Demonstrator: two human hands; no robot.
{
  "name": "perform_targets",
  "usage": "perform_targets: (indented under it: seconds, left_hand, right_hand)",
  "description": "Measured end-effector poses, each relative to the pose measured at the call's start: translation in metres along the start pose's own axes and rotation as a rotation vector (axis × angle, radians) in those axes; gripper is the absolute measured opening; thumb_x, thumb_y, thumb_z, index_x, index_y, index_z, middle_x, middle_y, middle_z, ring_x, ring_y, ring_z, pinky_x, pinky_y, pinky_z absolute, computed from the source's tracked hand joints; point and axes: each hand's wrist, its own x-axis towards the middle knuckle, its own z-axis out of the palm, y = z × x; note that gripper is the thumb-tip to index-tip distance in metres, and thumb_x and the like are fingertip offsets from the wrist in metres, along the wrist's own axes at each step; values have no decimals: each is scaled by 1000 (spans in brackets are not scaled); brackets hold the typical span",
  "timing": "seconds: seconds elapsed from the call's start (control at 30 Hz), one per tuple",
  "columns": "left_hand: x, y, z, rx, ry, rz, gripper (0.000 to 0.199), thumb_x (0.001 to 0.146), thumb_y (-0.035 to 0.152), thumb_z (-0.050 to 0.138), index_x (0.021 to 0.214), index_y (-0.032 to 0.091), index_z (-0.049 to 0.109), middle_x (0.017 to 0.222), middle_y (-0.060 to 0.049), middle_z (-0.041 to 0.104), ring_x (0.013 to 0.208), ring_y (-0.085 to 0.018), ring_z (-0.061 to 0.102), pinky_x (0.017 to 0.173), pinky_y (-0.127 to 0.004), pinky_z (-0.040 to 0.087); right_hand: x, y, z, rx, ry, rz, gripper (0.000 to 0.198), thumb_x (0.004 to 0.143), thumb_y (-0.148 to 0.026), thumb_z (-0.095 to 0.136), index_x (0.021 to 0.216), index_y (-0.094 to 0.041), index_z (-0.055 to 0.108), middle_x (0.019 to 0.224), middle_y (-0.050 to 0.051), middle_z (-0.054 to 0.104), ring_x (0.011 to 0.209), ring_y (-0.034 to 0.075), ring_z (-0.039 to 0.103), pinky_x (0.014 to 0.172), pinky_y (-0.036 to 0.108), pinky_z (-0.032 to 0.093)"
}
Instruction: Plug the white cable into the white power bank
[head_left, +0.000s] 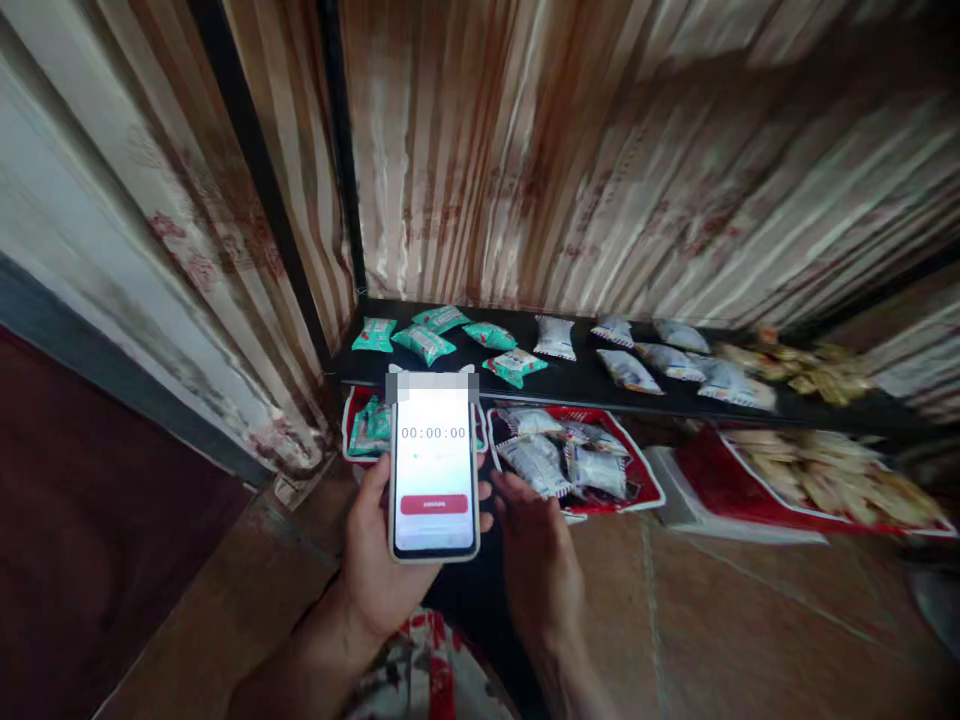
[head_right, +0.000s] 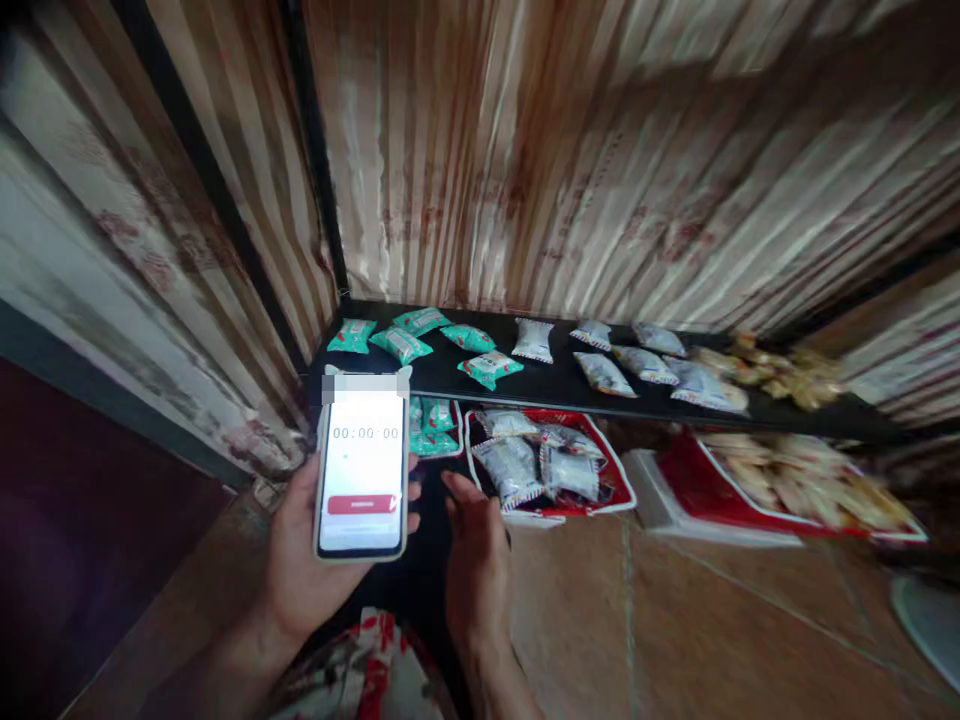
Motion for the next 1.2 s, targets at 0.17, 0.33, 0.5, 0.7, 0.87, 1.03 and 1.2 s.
perform_targets:
  seconds: [0.17, 0.33, 0.5, 0.7, 0.87, 1.03, 1.2]
  left_hand:
    - [4, 3, -2, -3, 9, -13, 61, 94, 46, 30, 146, 15, 26, 119, -20, 60, 95, -32, 64, 79, -46, 54]
    - [4, 2, -2, -2, 17, -17, 61, 92, 47, 35, 145, 16, 30, 120, -19, 59, 97, -33, 64, 80, -47, 54]
    - [3, 2, -2, -1, 9, -18, 59, 92, 47, 34, 143, 16, 33, 119, -19, 60, 96, -32, 64, 80, -46, 54]
    - [3, 1, -3, 9, 10, -17, 58, 93, 46, 32, 143, 17, 35, 119, -19, 60, 98, -33, 64, 80, -47, 54]
    - [3, 1, -3, 2, 8, -7, 58, 93, 46, 32, 143, 17, 34, 119, -19, 60, 98, -34, 63, 81, -48, 54]
    - [-1, -1, -3, 0, 3, 0, 59, 93, 47, 34, 144, 18, 33, 120, -18, 59, 101, -35, 62, 81, -48, 54]
    - [-8, -5, -3, -15, 3, 9, 59, 93, 47, 33, 144, 17, 32, 122, -18, 58, 100, -34, 62, 82, -48, 53]
  right_hand:
    - [-1, -3, -5, -15, -18, -12, 61, 46, -63, 79, 86, -19, 71, 110, 7, 63, 122, 25, 47, 112, 41, 24]
    - [0, -3, -5, -31, -36, -17, 62, 48, -64, 77, 89, -18, 70, 112, 8, 62, 123, 26, 46, 112, 42, 23]
    - [1, -2, -6, -23, -31, -21, 62, 49, -64, 77, 89, -18, 70, 111, 9, 62, 123, 26, 47, 111, 42, 25]
    - [1, -1, -8, -20, -34, -28, 61, 50, -65, 76, 88, -17, 69, 110, 9, 63, 122, 26, 47, 110, 42, 26]
    - [1, -1, -9, -39, -49, -39, 59, 52, -64, 75, 89, -19, 69, 109, 7, 63, 120, 25, 49, 109, 42, 27]
    - [-2, -2, -9, -36, -50, -24, 61, 51, -64, 75, 89, -18, 69, 110, 8, 62, 121, 26, 48, 107, 41, 28]
    - [-7, -2, -15, -39, -59, -22, 60, 51, -64, 76, 89, -18, 69, 108, 8, 63, 120, 26, 49, 107, 41, 29]
